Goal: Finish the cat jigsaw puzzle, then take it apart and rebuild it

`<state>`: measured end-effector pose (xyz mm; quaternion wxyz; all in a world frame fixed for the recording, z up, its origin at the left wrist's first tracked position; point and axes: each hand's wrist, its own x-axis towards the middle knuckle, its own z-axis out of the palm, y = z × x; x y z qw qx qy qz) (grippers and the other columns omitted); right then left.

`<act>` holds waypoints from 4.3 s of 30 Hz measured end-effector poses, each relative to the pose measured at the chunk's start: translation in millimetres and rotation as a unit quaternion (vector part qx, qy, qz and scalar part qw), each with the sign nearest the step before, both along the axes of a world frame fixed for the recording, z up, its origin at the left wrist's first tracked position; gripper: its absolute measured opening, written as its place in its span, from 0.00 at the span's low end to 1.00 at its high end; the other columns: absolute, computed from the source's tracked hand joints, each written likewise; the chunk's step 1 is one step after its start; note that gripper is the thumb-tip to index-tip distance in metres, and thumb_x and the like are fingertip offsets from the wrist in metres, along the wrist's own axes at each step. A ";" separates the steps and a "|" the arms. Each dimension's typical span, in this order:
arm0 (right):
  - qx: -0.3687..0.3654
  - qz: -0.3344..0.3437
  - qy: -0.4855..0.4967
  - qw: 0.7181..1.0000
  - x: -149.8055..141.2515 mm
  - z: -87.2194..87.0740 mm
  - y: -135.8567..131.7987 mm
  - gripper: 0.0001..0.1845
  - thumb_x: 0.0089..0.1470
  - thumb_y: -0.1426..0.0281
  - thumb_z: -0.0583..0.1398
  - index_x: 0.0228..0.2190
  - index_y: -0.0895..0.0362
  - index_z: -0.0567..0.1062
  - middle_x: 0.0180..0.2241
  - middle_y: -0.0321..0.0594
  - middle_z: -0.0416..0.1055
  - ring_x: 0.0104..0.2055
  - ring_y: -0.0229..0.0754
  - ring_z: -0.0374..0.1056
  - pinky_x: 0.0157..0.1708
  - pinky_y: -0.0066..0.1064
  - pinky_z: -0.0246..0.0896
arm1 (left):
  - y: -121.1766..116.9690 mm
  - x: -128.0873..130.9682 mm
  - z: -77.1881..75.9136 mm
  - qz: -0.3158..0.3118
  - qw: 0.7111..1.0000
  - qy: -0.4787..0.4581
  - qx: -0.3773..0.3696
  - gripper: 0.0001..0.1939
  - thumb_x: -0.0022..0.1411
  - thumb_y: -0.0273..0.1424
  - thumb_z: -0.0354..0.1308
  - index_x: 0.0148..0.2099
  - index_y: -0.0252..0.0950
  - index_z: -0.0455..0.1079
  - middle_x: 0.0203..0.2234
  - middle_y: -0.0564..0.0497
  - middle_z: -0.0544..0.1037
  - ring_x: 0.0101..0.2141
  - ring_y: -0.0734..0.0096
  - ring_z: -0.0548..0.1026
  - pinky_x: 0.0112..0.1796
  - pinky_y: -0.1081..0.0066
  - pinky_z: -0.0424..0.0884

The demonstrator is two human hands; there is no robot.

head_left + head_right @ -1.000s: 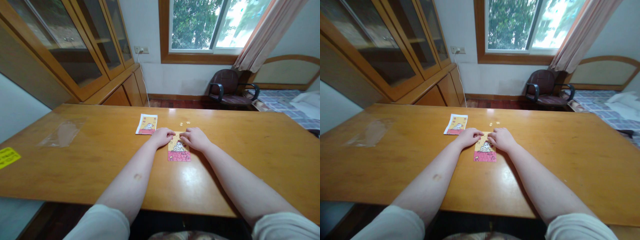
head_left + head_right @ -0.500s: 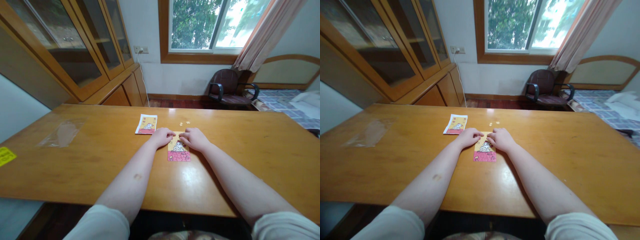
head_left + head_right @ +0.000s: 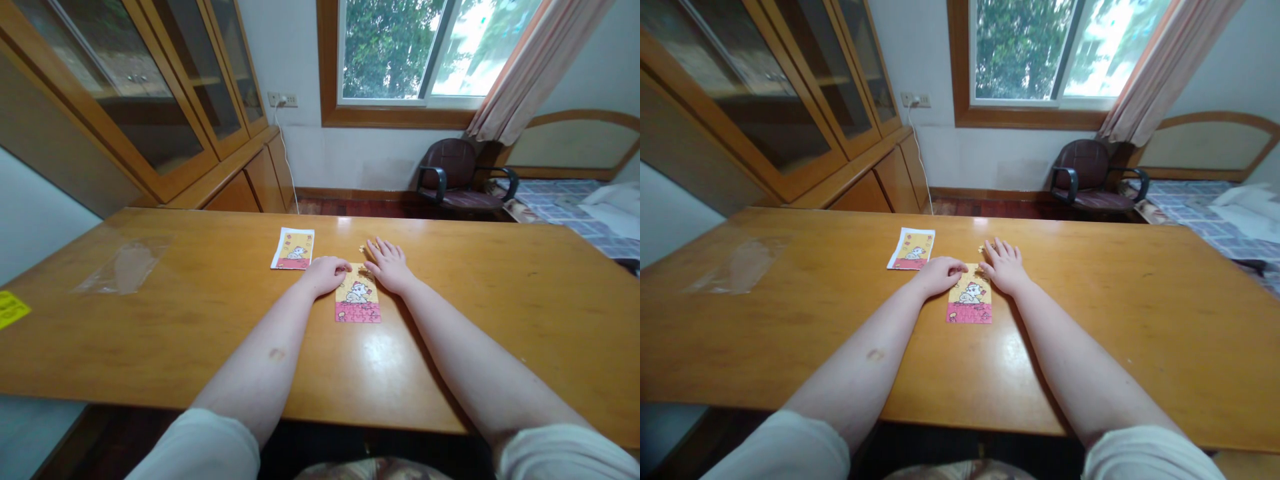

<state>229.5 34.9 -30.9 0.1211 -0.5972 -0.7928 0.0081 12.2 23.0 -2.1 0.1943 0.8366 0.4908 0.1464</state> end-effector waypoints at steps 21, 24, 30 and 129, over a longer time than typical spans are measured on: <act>0.012 0.049 0.085 0.995 21.5 6.1 -0.3 0.13 0.52 0.75 0.54 0.32 0.53 0.78 0.40 0.41 0.76 0.48 0.46 0.65 0.59 0.50 0.41 | 3.5 -1.0 -1.5 0.012 0.999 -0.042 0.016 0.16 0.60 0.29 0.50 0.47 0.39 0.75 0.39 0.49 0.79 0.41 0.66 0.74 0.44 0.68 0.68; 0.012 0.082 0.083 0.993 30.9 8.4 0.6 0.16 0.55 0.76 0.54 0.40 0.54 0.78 0.43 0.43 0.75 0.47 0.44 0.66 0.54 0.40 0.53 | 2.4 -1.2 0.1 -0.008 0.999 -0.048 0.021 0.16 0.60 0.29 0.50 0.47 0.39 0.75 0.39 0.50 0.79 0.40 0.67 0.74 0.43 0.68 0.68; -0.010 0.092 0.038 0.995 35.5 8.6 4.3 0.13 0.59 0.66 0.56 0.42 0.49 0.79 0.47 0.41 0.72 0.48 0.46 0.65 0.50 0.38 0.55 | -2.7 0.7 5.1 -0.054 0.998 0.019 0.018 0.18 0.56 0.36 0.56 0.49 0.43 0.75 0.32 0.50 0.78 0.35 0.66 0.73 0.38 0.69 0.67; 0.044 0.013 0.009 0.999 9.3 13.1 -6.8 0.27 0.59 0.57 0.52 0.56 0.55 0.66 0.59 0.46 0.62 0.58 0.55 0.55 0.54 0.46 0.45 | -13.2 7.2 14.5 -0.051 0.999 0.011 0.003 0.22 0.58 0.40 0.54 0.55 0.44 0.70 0.35 0.50 0.79 0.37 0.64 0.75 0.38 0.70 0.67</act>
